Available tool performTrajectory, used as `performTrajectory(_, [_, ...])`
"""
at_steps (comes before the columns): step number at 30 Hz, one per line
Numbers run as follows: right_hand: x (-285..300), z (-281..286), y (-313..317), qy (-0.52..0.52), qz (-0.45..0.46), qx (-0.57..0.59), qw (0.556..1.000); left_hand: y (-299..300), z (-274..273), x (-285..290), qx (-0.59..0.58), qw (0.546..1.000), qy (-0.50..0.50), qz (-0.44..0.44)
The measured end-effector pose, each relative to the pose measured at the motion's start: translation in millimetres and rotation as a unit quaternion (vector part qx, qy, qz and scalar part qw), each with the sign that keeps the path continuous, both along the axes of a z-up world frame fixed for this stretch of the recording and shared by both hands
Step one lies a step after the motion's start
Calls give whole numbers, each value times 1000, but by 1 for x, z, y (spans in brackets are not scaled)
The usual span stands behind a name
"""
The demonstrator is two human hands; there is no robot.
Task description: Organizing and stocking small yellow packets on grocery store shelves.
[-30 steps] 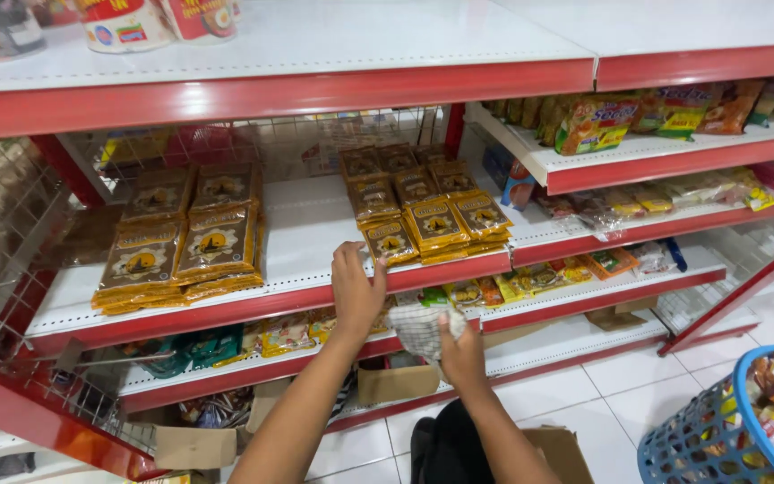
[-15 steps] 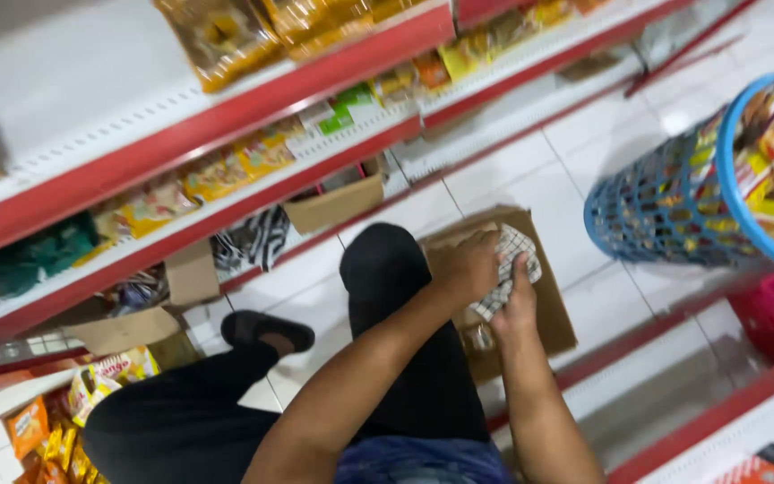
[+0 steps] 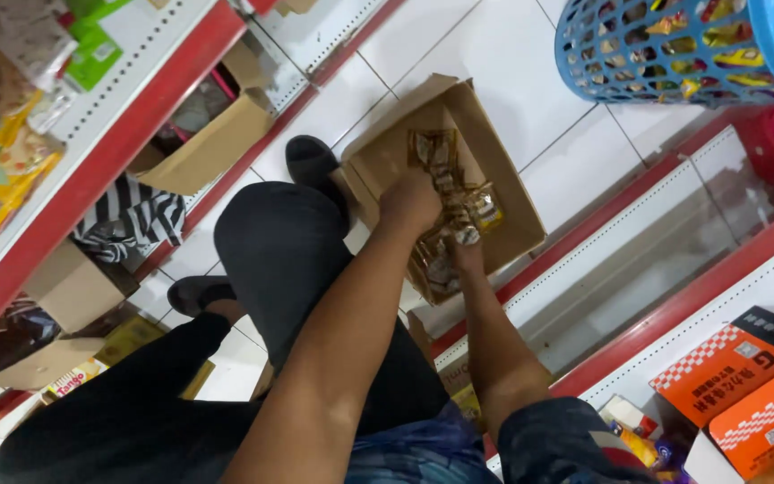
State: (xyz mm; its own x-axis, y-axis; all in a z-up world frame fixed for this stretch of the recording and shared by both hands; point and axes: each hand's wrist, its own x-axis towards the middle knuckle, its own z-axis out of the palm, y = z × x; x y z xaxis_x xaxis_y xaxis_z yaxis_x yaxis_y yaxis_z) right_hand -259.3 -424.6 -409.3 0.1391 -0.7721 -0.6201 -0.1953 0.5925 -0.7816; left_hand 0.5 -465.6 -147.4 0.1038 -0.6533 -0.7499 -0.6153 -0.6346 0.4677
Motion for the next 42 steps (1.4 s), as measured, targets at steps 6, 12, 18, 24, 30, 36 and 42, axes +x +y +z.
performTrajectory(6, [41, -25, -39, 213, 187, -49, 958, -22, -18, 2, 33, 988, -61, 139])
performTrajectory(12, [100, -26, -117, 318, 261, 52, 910, -28, -36, -3, 164, 983, -53, 70])
performTrajectory(18, [134, -42, -164, 294, 262, 25, 919, -28, -44, -1, 130, 982, -76, 115])
performTrajectory(24, [143, -88, -165, 309, 279, 36, 908, -23, -61, -1, 145, 980, -86, 105])
performTrajectory(30, [133, -78, -157, 331, 241, 43, 911, -28, -40, 5, 49, 988, -141, 31])
performTrajectory(36, [132, 60, -131, 239, 306, -159, 908, -19, -48, 10, 42, 990, -117, 60])
performTrajectory(42, [96, 254, -122, 59, 349, -119, 928, -16, 35, 16, -288, 946, -151, -2])
